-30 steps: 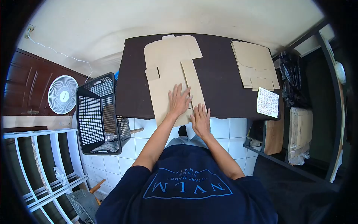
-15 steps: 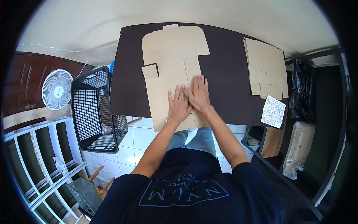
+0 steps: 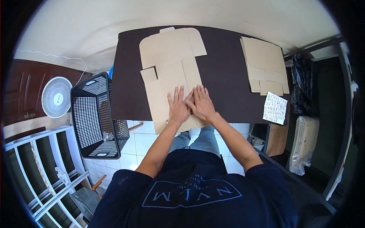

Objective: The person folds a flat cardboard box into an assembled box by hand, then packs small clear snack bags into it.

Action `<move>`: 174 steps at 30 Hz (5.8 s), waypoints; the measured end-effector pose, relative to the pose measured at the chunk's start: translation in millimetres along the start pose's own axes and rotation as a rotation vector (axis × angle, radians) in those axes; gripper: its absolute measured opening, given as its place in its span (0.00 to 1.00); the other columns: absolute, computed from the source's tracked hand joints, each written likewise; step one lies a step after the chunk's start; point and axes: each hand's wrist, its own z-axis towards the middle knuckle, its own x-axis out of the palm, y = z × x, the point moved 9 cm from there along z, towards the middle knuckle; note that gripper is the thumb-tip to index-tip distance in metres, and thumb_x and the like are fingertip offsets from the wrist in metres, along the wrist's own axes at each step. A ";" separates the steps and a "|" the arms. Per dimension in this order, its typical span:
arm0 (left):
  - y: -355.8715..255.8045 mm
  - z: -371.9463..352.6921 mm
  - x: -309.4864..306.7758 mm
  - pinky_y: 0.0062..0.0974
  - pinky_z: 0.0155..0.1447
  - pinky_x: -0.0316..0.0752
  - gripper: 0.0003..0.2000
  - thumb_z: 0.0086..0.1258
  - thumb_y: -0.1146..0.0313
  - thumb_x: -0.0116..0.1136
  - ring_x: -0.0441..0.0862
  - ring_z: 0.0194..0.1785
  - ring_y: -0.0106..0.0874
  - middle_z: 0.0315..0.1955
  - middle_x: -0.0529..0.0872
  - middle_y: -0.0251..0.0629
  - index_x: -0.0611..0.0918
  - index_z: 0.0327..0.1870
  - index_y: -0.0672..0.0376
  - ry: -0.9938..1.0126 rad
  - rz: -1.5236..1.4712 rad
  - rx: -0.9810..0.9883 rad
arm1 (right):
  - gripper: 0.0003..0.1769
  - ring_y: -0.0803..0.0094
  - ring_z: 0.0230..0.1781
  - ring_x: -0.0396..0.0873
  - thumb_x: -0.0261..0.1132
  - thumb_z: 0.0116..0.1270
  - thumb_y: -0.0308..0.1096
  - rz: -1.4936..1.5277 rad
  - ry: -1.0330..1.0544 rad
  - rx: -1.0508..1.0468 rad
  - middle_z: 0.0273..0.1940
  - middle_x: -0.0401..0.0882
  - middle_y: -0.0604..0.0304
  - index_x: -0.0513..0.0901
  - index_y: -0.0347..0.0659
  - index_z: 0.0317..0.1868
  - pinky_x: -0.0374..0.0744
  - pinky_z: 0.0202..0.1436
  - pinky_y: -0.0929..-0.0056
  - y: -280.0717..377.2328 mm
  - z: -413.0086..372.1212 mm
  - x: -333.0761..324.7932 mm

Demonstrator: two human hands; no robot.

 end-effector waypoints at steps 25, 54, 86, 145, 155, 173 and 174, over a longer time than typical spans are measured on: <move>182.3 -95.8 -6.2 0.35 0.52 0.77 0.18 0.62 0.67 0.68 0.86 0.45 0.39 0.41 0.87 0.51 0.80 0.51 0.65 -0.048 -0.721 -0.660 | 0.21 0.53 0.42 0.85 0.67 0.61 0.27 0.493 -0.409 0.687 0.37 0.85 0.51 0.73 0.45 0.54 0.80 0.48 0.56 -79.5 -87.6 -53.1; 9.7 -87.2 -36.9 0.42 0.67 0.63 0.28 0.64 0.61 0.64 0.69 0.63 0.43 0.57 0.76 0.44 0.72 0.64 0.59 -0.001 -0.292 0.222 | 0.31 0.45 0.54 0.70 0.76 0.53 0.39 0.046 -0.155 0.333 0.52 0.68 0.47 0.71 0.40 0.53 0.78 0.50 0.49 34.4 -49.2 -10.4; 8.6 -107.1 -19.1 0.54 0.77 0.44 0.22 0.75 0.47 0.49 0.48 0.79 0.50 0.76 0.56 0.49 0.75 0.67 0.39 0.163 -0.164 0.194 | 0.50 0.57 0.49 0.79 0.79 0.51 0.45 0.580 0.443 0.587 0.60 0.72 0.48 0.64 0.37 0.70 0.85 0.42 0.61 -104.1 -5.5 -2.5; -27.4 42.4 -9.1 0.65 0.75 0.36 0.41 0.65 0.40 0.58 0.45 0.80 0.48 0.74 0.57 0.51 0.63 0.73 0.58 0.002 -0.106 -0.563 | 0.15 0.47 0.43 0.83 0.69 0.61 0.38 0.539 -0.205 0.223 0.34 0.84 0.44 0.82 0.36 0.42 0.79 0.47 0.54 -153.4 166.3 -98.6; -26.6 34.0 -3.9 0.65 0.74 0.40 0.33 0.67 0.53 0.61 0.50 0.78 0.50 0.73 0.58 0.50 0.65 0.72 0.51 -0.045 -0.133 -0.474 | 0.39 0.50 0.55 0.80 0.75 0.57 0.41 0.369 0.093 0.370 0.53 0.81 0.44 0.67 0.35 0.65 0.77 0.62 0.56 -191.5 287.4 -42.1; -35.9 27.4 -85.5 0.49 0.73 0.60 0.17 0.63 0.67 0.66 0.62 0.71 0.57 0.62 0.71 0.54 0.81 0.53 0.56 -0.212 -0.367 -0.419 | 0.15 0.55 0.32 0.85 0.71 0.61 0.30 0.497 -0.032 0.131 0.29 0.84 0.46 0.84 0.33 0.47 0.81 0.39 0.62 -195.9 1.1 -129.8; -48.6 35.9 -78.2 0.49 0.73 0.60 0.17 0.63 0.67 0.66 0.62 0.71 0.57 0.62 0.71 0.54 0.81 0.53 0.56 -0.211 -0.368 -0.417 | 0.15 0.55 0.32 0.85 0.71 0.61 0.30 0.497 -0.033 0.132 0.29 0.84 0.46 0.84 0.33 0.47 0.81 0.39 0.62 -193.3 4.4 -131.0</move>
